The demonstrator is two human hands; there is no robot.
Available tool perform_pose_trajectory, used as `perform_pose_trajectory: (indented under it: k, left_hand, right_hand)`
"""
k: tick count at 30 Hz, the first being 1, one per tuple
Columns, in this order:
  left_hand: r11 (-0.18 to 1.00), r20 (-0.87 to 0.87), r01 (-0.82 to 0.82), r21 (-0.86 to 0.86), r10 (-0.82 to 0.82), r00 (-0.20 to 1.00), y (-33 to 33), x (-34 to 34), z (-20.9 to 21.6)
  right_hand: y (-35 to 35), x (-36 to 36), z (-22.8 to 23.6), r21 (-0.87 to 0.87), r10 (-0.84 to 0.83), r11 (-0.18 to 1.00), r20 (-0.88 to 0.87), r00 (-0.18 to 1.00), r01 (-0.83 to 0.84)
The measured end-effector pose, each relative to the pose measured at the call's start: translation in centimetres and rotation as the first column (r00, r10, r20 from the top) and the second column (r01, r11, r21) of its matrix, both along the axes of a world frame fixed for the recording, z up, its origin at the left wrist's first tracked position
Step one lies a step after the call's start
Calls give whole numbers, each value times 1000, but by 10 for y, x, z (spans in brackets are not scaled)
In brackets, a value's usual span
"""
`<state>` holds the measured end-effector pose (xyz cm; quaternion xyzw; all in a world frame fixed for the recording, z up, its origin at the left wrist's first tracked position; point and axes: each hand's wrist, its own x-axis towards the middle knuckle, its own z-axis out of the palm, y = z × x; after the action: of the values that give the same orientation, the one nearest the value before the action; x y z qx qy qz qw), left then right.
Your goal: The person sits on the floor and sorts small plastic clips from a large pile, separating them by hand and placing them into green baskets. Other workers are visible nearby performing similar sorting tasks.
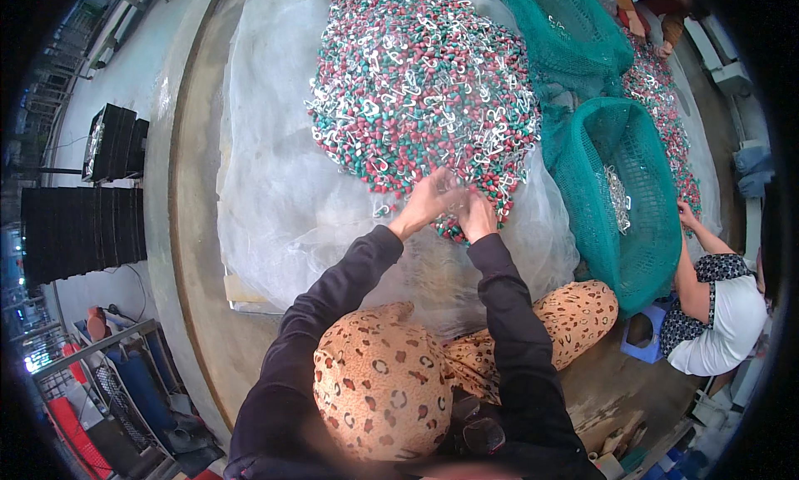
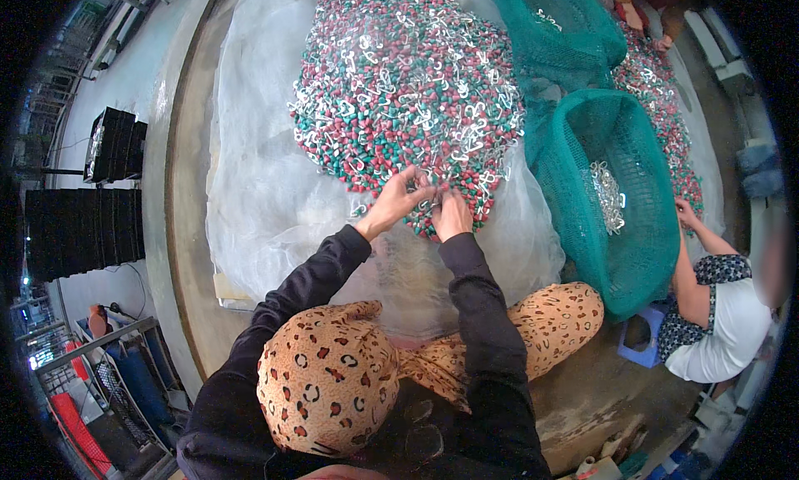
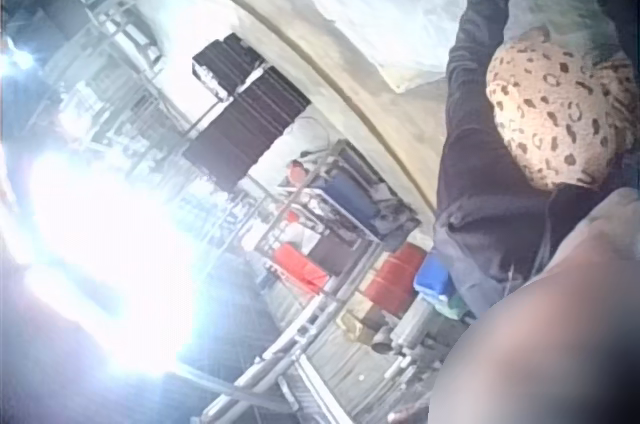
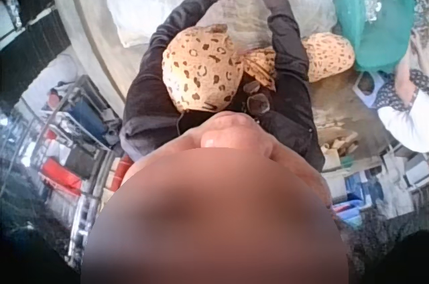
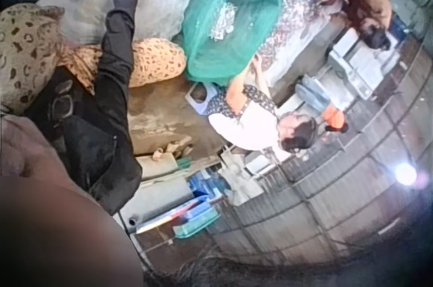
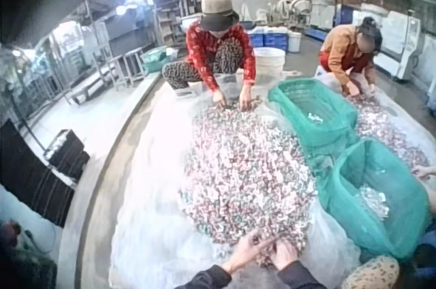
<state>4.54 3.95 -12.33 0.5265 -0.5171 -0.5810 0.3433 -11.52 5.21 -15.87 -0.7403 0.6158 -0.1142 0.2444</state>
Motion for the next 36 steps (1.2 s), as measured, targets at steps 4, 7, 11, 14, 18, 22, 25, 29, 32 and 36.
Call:
perform_pose_trajectory:
  k: [4, 7, 11, 14, 18, 22, 25, 29, 32, 36]
  left_hand:
    - [992, -451, 18, 123, 40, 891, -6, 29, 45]
    - [980, -482, 58, 191, 42, 875, -9, 42, 57]
    - [955, -365, 9, 297, 105, 925, -10, 47, 65]
    - [969, -287, -24, 245, 96, 953, -16, 50, 74]
    - [1000, 66, -8, 19, 6, 998, -35, 46, 79]
    - [956, 651, 263, -132, -117, 750, -44, 40, 72]
    - [958, 438, 285, -33, -242, 866, -43, 41, 70]
    - [982, 289, 24, 189, -79, 954, -41, 45, 75]
    - [977, 191, -31, 210, -10, 981, -40, 46, 81]
    - [988, 373, 91, 123, -131, 918, -36, 44, 89]
  right_hand:
    - [-17, -13, 29, 503, -283, 864, 475, 833, 7]
    - [-19, -25, 59, 668, -559, 726, 711, 427, -163]
    - [-27, -42, 88, 814, -577, 514, 561, 594, -270]
    - [-32, -44, 95, 773, -596, 541, 630, 499, -330]
    - [-39, -35, 90, 693, -617, 621, 720, 317, -366]
    - [-39, -34, 79, 626, -504, 714, 771, 390, -314]
    - [-40, -39, 74, 642, -535, 647, 766, 356, -410]
    - [-39, -35, 71, 621, -630, 641, 761, 153, -451]
    - [-38, -27, 73, 658, -714, 603, 698, 63, -451]
    - [-34, -17, 77, 651, -714, 591, 697, 67, -476]
